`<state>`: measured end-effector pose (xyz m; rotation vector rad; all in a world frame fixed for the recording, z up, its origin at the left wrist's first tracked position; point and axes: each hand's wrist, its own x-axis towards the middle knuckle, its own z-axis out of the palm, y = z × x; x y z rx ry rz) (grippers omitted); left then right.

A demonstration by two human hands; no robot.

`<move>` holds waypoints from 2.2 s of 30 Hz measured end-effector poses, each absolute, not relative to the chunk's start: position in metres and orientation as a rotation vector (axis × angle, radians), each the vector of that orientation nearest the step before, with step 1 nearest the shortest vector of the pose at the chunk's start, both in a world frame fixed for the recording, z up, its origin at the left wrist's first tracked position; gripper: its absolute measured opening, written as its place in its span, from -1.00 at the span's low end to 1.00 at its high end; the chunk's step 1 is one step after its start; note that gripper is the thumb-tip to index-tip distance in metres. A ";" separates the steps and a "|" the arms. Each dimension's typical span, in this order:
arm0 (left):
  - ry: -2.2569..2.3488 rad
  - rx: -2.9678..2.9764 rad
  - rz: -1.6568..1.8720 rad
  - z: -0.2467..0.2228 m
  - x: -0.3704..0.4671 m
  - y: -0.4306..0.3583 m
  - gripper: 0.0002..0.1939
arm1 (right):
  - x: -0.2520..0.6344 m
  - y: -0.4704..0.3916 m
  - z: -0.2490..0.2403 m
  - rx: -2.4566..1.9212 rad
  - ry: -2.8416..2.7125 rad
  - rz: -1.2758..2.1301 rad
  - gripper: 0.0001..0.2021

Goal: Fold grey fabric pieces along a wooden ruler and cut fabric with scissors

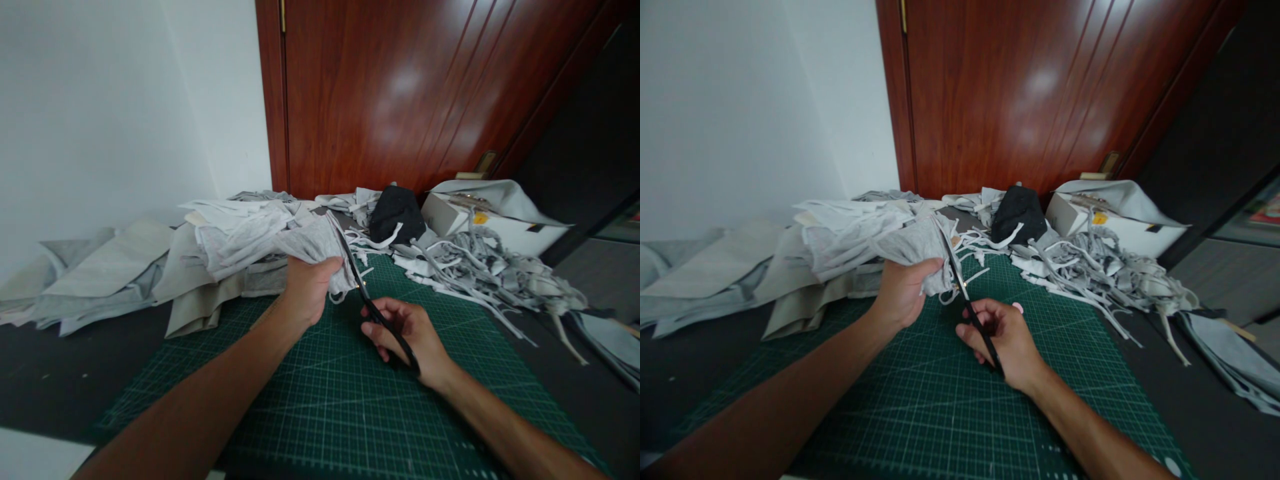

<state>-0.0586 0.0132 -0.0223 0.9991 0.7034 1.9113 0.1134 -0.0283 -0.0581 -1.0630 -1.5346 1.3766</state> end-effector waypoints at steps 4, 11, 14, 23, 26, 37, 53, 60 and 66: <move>0.721 1.008 1.898 -0.021 -0.058 0.012 -0.45 | 0.113 -0.028 -0.058 -1.074 -1.531 1.374 -0.47; 0.708 0.997 1.890 -0.022 -0.058 0.012 -0.44 | 0.114 -0.027 -0.061 -1.102 -1.598 1.314 -0.50; 0.709 0.987 1.888 -0.022 -0.058 0.013 -0.43 | 0.115 -0.026 -0.062 -1.108 -1.621 1.294 -0.53; 0.661 0.999 1.863 -0.019 -0.058 0.010 -0.44 | 0.111 -0.028 -0.059 -1.153 -1.613 1.273 -0.55; 0.674 0.990 1.849 -0.019 -0.057 0.009 -0.42 | 0.112 -0.027 -0.060 -1.127 -1.601 1.276 -0.54; 0.712 1.035 1.798 -0.026 -0.054 0.008 -0.42 | 0.114 -0.026 -0.060 -1.132 -1.581 1.280 -0.53; 0.716 1.028 1.793 -0.027 -0.054 0.008 -0.41 | 0.113 -0.026 -0.061 -1.129 -1.586 1.245 -0.57; 0.696 1.054 1.774 -0.031 -0.052 0.009 -0.37 | 0.112 -0.026 -0.058 -1.152 -1.541 1.256 -0.53; 0.674 1.076 1.763 -0.030 -0.052 0.008 -0.41 | 0.112 -0.027 -0.056 -1.153 -1.520 1.268 -0.52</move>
